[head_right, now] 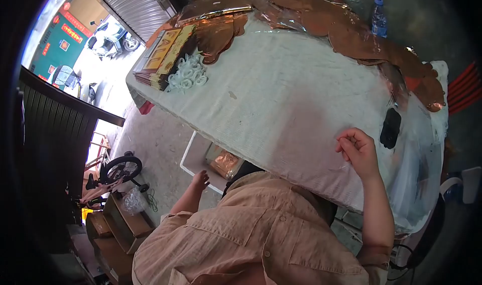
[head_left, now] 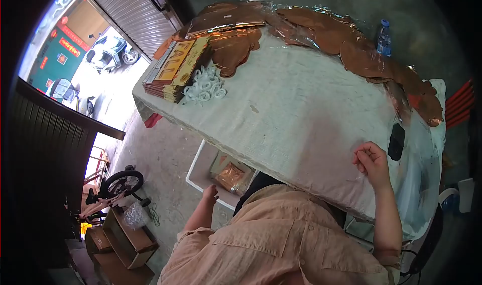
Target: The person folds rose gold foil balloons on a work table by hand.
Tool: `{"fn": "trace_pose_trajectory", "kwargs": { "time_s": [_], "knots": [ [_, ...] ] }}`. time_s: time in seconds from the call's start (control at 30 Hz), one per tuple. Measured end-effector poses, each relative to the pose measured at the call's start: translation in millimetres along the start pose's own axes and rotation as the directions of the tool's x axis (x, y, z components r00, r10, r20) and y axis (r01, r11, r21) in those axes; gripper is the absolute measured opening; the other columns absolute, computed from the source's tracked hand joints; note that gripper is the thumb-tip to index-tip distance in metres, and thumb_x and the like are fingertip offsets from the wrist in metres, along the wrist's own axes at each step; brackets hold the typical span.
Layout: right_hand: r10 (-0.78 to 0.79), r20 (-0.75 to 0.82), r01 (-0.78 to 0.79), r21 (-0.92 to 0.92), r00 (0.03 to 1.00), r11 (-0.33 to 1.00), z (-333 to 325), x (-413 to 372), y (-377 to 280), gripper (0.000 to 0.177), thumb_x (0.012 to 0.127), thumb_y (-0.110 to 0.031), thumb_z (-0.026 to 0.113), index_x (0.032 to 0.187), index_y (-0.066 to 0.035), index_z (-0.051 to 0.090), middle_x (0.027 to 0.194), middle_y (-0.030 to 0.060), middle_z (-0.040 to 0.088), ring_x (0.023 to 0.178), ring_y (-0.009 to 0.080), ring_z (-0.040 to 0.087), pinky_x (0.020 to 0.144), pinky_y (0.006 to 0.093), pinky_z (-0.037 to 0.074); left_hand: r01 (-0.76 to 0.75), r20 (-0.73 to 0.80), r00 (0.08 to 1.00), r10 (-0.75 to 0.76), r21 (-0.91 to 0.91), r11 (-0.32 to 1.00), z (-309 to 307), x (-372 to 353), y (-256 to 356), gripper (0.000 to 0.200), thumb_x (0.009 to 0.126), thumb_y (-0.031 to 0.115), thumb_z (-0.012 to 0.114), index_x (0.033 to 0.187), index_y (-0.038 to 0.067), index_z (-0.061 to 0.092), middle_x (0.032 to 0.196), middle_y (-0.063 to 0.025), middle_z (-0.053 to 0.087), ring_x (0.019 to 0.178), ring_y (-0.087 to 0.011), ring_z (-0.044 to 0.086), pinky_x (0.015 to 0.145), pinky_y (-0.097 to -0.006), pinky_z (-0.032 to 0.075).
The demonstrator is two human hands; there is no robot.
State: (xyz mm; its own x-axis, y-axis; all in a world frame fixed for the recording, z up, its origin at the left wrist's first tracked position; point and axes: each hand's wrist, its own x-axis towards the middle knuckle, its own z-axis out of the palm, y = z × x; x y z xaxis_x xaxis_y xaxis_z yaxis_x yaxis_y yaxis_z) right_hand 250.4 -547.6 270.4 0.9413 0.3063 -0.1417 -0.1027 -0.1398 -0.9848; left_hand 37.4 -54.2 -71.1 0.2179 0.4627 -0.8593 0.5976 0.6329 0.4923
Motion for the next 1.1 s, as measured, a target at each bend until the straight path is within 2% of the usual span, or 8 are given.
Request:
{"fn": "trace_pose_trajectory", "kwargs": {
  "time_s": [0.17, 0.33, 0.47, 0.53, 0.57, 0.67, 0.77, 1.1],
  "knots": [
    [-0.028, -0.019, 0.027, -0.028, 0.999, 0.999, -0.9, -0.6, 3.4, 0.005, 0.092, -0.007, 0.054, 0.092, -0.005, 0.058, 0.072, 0.0030, 0.061, 0.052, 0.0040, 0.046, 0.047, 0.0176, 0.034, -0.318, 0.357, 0.912, 0.203, 0.301, 0.899, 31.8, -92.0, 80.5, 0.032, 0.089, 0.026, 0.059, 0.116, 0.008, 0.062, 0.096, -0.0043, 0.068, 0.089, -0.0145, 0.063, 0.079, -0.0334, 0.047],
    [-0.039, -0.036, 0.038, -0.029, 0.999, 0.999, 3.9, 0.7, 5.1, 0.006, 0.091, -0.004, 0.054, 0.095, -0.004, 0.058, 0.074, 0.0031, 0.061, 0.053, 0.0044, 0.047, 0.048, 0.0179, 0.036, -0.787, 0.891, 0.446, 0.083, 0.347, 0.510, 63.3, -230.6, 197.5, 0.026, 0.096, 0.021, 0.054, 0.109, 0.002, 0.066, 0.092, -0.0036, 0.070, 0.088, -0.0112, 0.064, 0.072, -0.0243, 0.049],
    [-0.060, -0.026, 0.059, -0.032, 0.998, 0.998, 4.1, 1.5, 6.0, 0.007, 0.091, -0.002, 0.053, 0.095, -0.004, 0.058, 0.073, 0.0031, 0.061, 0.053, 0.0044, 0.047, 0.049, 0.0181, 0.037, -0.894, 0.966, 0.259, 0.015, 0.234, 0.382, 97.9, -319.1, 264.6, 0.024, 0.097, 0.023, 0.054, 0.103, 0.005, 0.068, 0.085, -0.0008, 0.070, 0.079, -0.0075, 0.063, 0.065, -0.0246, 0.049],
    [-0.046, -0.017, 0.045, -0.034, 0.999, 0.998, 2.3, 1.2, 5.3, 0.006, 0.091, -0.002, 0.054, 0.095, -0.003, 0.059, 0.074, 0.0028, 0.061, 0.055, 0.0044, 0.049, 0.050, 0.0184, 0.039, -0.946, 0.910, 0.314, 0.270, 0.276, 0.171, 133.5, -346.2, 282.2, 0.018, 0.092, 0.015, 0.058, 0.101, 0.003, 0.068, 0.083, -0.0048, 0.069, 0.079, -0.0108, 0.065, 0.064, -0.0239, 0.050],
    [-0.025, -0.006, 0.025, -0.037, 1.000, 0.999, 1.5, 2.0, 4.4, 0.006, 0.091, -0.002, 0.055, 0.095, -0.003, 0.059, 0.074, 0.0024, 0.061, 0.057, 0.0044, 0.051, 0.052, 0.0187, 0.041, -0.974, 0.884, 0.184, 0.429, 0.224, -0.043, 152.9, -335.2, 288.9, 0.017, 0.090, 0.014, 0.059, 0.100, 0.004, 0.068, 0.085, -0.0060, 0.068, 0.078, -0.0134, 0.065, 0.064, -0.0249, 0.050],
    [-0.009, -0.013, 0.008, -0.044, 1.000, 0.999, 0.4, 2.7, 5.0, 0.006, 0.090, -0.002, 0.055, 0.095, -0.003, 0.059, 0.074, 0.0026, 0.061, 0.057, 0.0045, 0.051, 0.052, 0.0187, 0.042, -0.793, 0.730, -0.199, 0.654, 0.272, -0.545, 204.7, -290.4, 304.9, 0.021, 0.082, 0.012, 0.065, 0.101, 0.005, 0.066, 0.098, -0.0092, 0.065, 0.084, -0.0238, 0.063, 0.070, -0.0318, 0.051],
    [-0.011, 0.007, 0.011, -0.020, 1.000, 1.000, -0.9, 3.6, 7.2, 0.006, 0.090, -0.001, 0.055, 0.095, -0.003, 0.059, 0.075, 0.0029, 0.061, 0.058, 0.0047, 0.051, 0.052, 0.0188, 0.042, -0.525, 0.696, -0.293, 0.655, 0.455, -0.719, 242.9, -264.8, 323.0, 0.021, 0.081, 0.015, 0.062, 0.100, 0.007, 0.066, 0.105, -0.0098, 0.063, 0.093, -0.0289, 0.060, 0.078, -0.0377, 0.050],
    [0.007, 0.014, -0.007, -0.022, 1.000, 1.000, 1.2, 4.0, 3.2, 0.006, 0.089, 0.000, 0.054, 0.092, -0.003, 0.059, 0.073, 0.0029, 0.061, 0.056, 0.0047, 0.050, 0.050, 0.0188, 0.040, -0.203, 0.734, -0.006, 0.679, 0.664, -0.719, 291.0, -222.6, 349.4, 0.017, 0.082, 0.015, 0.056, 0.093, 0.006, 0.066, 0.096, -0.0118, 0.067, 0.095, -0.0267, 0.062, 0.078, -0.0368, 0.052]
  ]
}}
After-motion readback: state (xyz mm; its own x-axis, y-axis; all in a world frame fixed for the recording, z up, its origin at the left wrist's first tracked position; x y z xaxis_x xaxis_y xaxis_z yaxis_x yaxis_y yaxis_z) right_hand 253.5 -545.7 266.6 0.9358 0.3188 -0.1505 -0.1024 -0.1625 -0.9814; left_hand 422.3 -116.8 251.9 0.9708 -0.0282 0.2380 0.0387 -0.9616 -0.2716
